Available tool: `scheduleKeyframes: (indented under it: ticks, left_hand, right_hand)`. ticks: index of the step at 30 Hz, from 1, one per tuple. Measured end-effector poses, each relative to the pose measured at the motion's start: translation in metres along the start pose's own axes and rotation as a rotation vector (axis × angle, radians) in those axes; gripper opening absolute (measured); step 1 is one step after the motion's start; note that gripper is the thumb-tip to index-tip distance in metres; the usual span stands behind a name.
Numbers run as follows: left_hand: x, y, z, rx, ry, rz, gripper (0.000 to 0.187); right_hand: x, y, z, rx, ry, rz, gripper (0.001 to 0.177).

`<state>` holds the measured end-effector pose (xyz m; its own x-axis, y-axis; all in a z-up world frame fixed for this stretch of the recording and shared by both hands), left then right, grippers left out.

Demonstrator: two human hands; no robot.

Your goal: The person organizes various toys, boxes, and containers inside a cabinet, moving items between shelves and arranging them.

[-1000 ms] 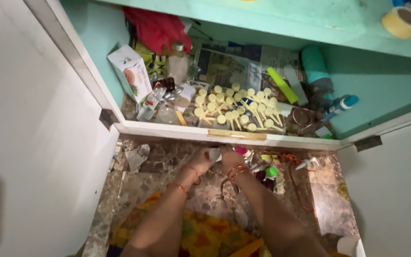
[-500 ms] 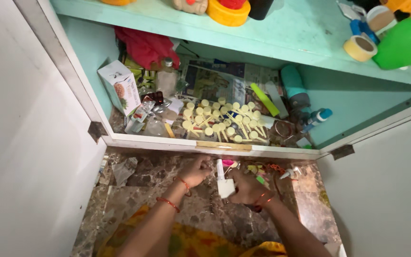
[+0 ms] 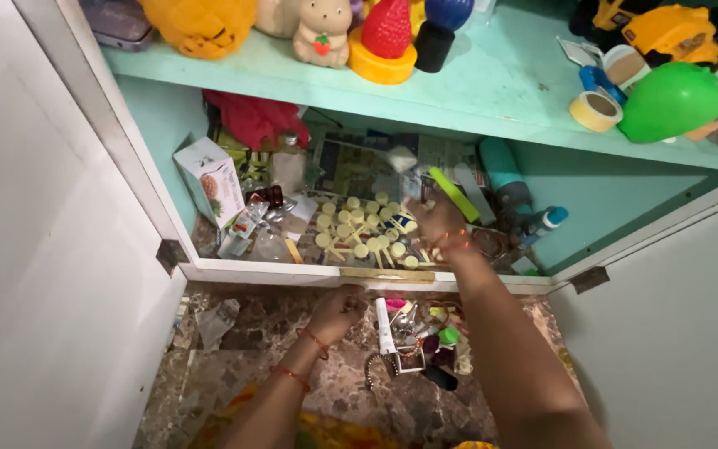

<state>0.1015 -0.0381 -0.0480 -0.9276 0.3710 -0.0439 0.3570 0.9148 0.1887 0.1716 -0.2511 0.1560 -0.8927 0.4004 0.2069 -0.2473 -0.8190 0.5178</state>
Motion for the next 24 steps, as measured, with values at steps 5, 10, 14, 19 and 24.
scheduleKeyframes:
  ticks: [5,10,14,19,24]
  left_hand:
    - [0.007,-0.006,-0.013,-0.022,0.044,0.057,0.043]
    - [0.004,-0.021,0.003,-0.034,0.070,0.108,0.047]
    - [0.003,-0.034,0.010,0.091,-0.022,0.124,0.043]
    - [0.017,-0.053,-0.007,0.077,-0.047,0.171,0.043]
    - [0.048,-0.059,-0.026,-0.155,-0.098,0.091,0.036]
  right_hand:
    - [0.075,-0.038,-0.055,0.481,0.235,0.285,0.053]
    - [0.137,-0.020,-0.160,0.605,-0.020,0.378,0.050]
    - [0.166,0.022,-0.199,0.462,0.128,0.163,0.034]
    - [0.177,0.090,-0.194,0.614,0.307,-0.163,0.020]
    - [0.174,0.115,-0.217,0.522,0.158,-0.206,0.025]
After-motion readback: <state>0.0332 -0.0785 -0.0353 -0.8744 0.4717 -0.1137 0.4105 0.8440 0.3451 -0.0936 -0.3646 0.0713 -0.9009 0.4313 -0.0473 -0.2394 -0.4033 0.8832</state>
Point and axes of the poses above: each hand's wrist, its own x-axis away from the middle knuckle, its own y-axis out of the back of the hand, z = x × y, the point moved 10 cm from there along -x, towards the middle knuckle, and after that the axes turned 1 degree about y, right-handed, at the moved point
